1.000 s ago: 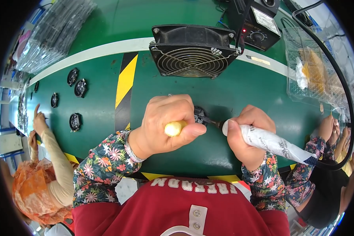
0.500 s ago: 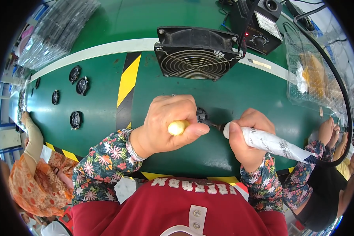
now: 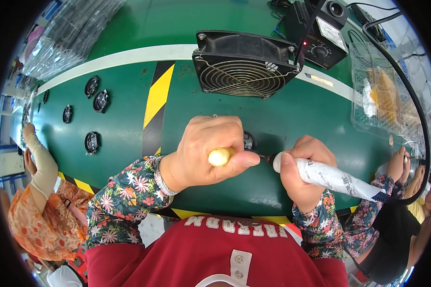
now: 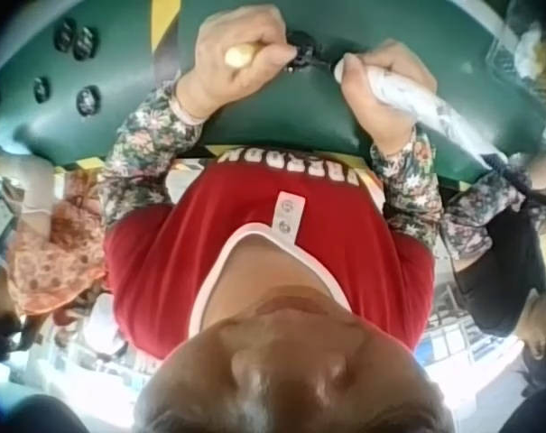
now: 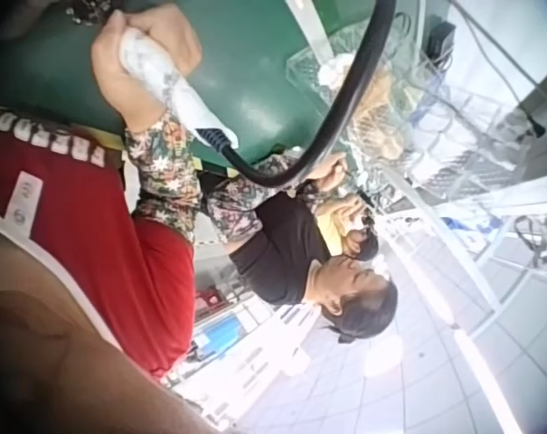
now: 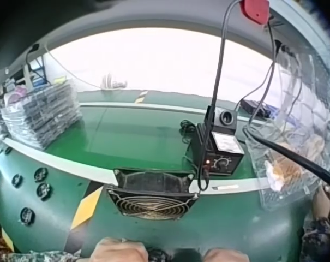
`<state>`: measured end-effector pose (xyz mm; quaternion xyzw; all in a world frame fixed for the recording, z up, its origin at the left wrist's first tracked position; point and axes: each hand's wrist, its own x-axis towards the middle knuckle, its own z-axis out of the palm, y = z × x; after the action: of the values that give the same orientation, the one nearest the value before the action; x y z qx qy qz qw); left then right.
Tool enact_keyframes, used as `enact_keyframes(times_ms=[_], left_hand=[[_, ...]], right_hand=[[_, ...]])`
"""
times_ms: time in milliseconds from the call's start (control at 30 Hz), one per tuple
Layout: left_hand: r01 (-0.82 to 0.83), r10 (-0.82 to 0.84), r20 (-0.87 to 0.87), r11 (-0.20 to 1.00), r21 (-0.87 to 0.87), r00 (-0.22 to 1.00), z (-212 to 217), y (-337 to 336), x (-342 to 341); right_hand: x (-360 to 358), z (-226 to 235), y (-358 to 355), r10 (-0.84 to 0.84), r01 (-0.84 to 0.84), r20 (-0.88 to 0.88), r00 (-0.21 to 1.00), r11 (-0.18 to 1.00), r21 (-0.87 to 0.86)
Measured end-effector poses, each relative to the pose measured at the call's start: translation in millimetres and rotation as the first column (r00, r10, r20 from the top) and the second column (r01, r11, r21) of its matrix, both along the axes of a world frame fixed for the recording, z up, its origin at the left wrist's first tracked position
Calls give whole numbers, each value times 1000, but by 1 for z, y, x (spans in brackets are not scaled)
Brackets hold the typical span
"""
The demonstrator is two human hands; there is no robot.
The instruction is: The person solders electronic components onto small circular circuit boards using a soldering iron and solder wire, with a cooling fan nearby.
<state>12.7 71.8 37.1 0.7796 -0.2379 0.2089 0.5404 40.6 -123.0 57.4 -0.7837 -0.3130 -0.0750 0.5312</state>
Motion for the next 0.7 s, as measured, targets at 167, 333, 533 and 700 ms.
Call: enact_keyframes(times_ms=[167,333,533,700], left_hand=[[-8,7,14,1000,15,1000,0,0,0],[-9,8,21,1000,20,1000,1,0,1],[-18,18,17,1000,5,1000,1,-1,1],[-24,24,12,1000,8,1000,0,0,1]], right_hand=[[-1,2,1,-6,6,16,1000,1000,-15],[-2,4,2,-10,11,11,1000,1000,-21],[-2,3,2,-4,5,43,999,1000,-19],[-2,2,2,0,1,48,999,1000,-18]])
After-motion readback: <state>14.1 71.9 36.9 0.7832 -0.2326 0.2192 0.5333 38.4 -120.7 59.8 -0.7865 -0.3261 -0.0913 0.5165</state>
